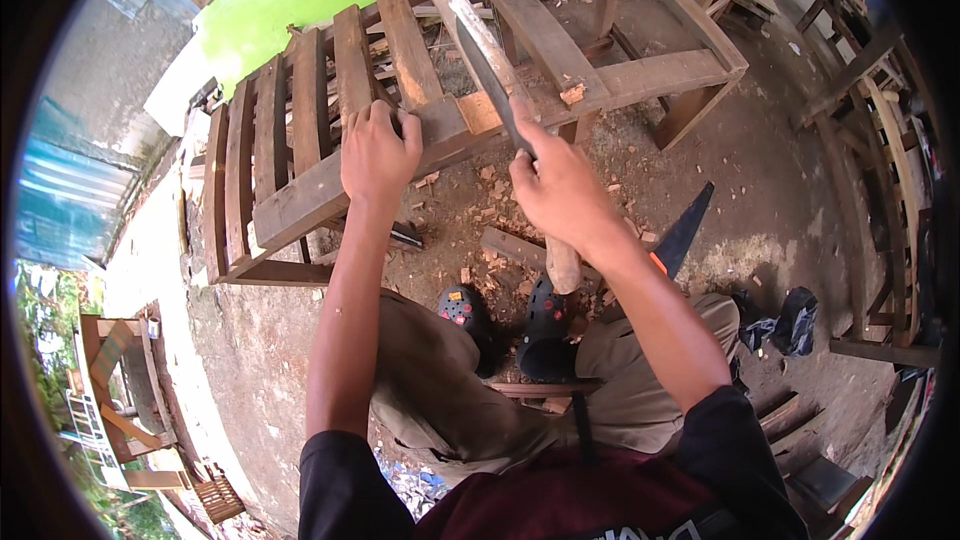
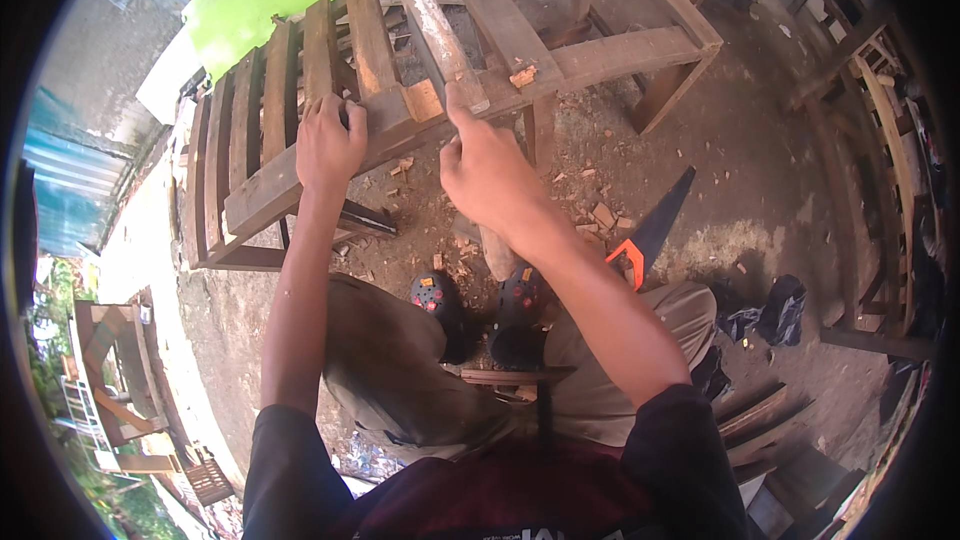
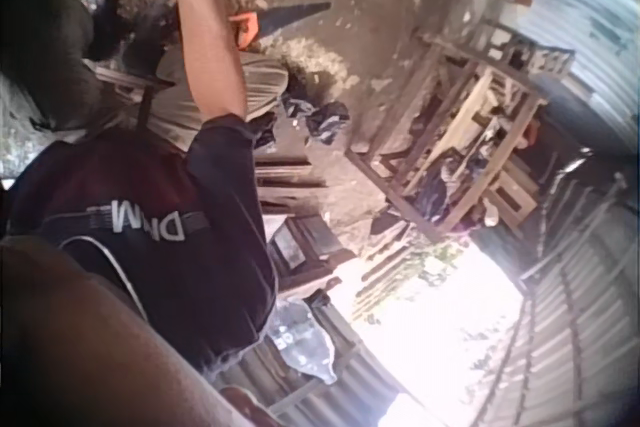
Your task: The person sits on the ground and uses a hammer and chisel to remove nails and separate wooden slats from a pallet. They then use a hand saw to cut a small wooden block and fit it into the pallet frame.
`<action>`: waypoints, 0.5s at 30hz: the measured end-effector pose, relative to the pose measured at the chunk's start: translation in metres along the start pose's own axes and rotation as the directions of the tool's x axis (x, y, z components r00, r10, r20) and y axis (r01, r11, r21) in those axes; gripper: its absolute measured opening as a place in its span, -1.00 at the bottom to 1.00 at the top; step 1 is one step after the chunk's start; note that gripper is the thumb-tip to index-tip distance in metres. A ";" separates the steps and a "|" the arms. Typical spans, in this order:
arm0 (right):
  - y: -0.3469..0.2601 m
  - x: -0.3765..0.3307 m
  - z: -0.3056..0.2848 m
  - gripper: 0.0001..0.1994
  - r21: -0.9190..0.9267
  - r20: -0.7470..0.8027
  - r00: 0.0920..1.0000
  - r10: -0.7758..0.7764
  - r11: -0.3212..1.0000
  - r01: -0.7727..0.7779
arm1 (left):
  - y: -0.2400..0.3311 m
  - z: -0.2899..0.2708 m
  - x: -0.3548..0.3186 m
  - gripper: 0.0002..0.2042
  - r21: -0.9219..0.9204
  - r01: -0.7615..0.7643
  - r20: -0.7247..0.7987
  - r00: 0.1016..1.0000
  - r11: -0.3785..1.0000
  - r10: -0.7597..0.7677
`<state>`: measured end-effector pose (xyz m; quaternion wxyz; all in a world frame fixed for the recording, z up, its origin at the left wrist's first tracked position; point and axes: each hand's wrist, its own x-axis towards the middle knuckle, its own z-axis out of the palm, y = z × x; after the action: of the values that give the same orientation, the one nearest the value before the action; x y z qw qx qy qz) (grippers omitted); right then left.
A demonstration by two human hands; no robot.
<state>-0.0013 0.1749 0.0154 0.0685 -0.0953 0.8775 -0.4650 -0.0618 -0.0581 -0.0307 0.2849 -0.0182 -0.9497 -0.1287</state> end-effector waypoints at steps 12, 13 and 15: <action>-0.016 0.007 0.037 -0.30 -0.408 0.141 0.987 -0.084 0.903 0.135 | -0.003 0.003 0.004 -0.71 -0.002 -0.002 0.005 1.000 1.000 0.002; -0.014 0.015 0.032 -0.31 -0.405 0.137 0.983 -0.123 0.899 0.169 | -0.002 0.002 0.004 -0.68 0.016 0.015 0.041 0.999 1.000 -0.016; -0.001 0.025 0.022 -0.40 -0.313 0.135 0.971 -0.198 0.921 0.231 | -0.001 -0.001 0.005 -0.62 0.041 0.003 0.022 1.000 0.999 -0.004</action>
<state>-0.0211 0.1504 0.0030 0.0444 -0.2242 0.9221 -0.3124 -0.0654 -0.0591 -0.0269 0.2744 -0.0123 -0.9553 -0.1095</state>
